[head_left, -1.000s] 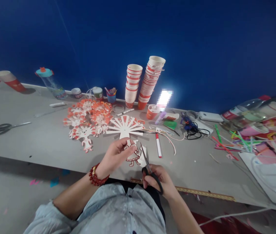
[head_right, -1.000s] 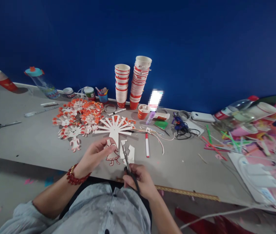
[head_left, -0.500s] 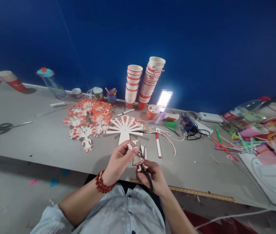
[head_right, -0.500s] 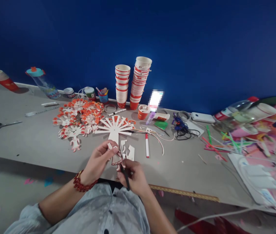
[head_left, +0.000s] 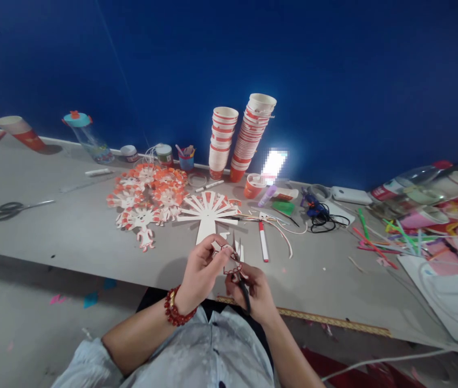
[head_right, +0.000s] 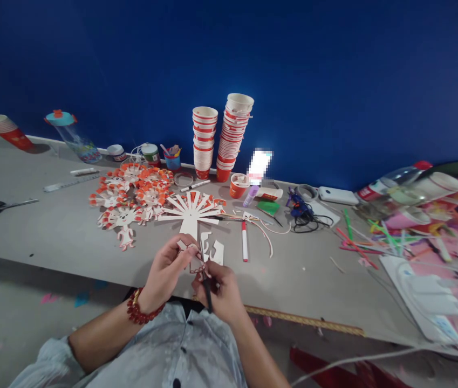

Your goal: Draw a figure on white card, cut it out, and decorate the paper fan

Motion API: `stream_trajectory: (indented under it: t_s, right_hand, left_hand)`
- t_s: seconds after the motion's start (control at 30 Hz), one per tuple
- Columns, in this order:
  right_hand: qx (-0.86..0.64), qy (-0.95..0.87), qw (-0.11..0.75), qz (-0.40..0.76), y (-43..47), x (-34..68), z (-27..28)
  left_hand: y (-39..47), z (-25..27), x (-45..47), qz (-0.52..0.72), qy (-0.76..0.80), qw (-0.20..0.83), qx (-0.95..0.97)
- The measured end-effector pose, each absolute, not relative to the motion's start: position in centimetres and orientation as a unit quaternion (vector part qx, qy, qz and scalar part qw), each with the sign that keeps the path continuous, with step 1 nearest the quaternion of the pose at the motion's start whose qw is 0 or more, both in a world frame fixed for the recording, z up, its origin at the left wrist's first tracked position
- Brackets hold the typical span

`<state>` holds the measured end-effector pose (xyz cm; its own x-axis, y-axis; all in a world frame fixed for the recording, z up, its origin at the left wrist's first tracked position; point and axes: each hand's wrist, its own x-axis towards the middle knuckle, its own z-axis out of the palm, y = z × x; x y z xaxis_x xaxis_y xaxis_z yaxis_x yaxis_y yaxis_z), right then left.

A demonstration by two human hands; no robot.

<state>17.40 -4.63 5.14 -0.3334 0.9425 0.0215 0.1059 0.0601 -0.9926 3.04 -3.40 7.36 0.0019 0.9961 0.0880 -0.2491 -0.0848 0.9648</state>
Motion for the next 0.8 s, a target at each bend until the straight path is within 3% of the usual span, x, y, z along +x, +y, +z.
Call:
stream_trajectory:
  t_s: [0.8]
  right_hand:
    - [-0.43,-0.593,0.393,0.556,-4.66,17.3,5.05]
  left_hand:
    - [-3.57,7.35,3.28,0.57,0.43,0.531,0.457]
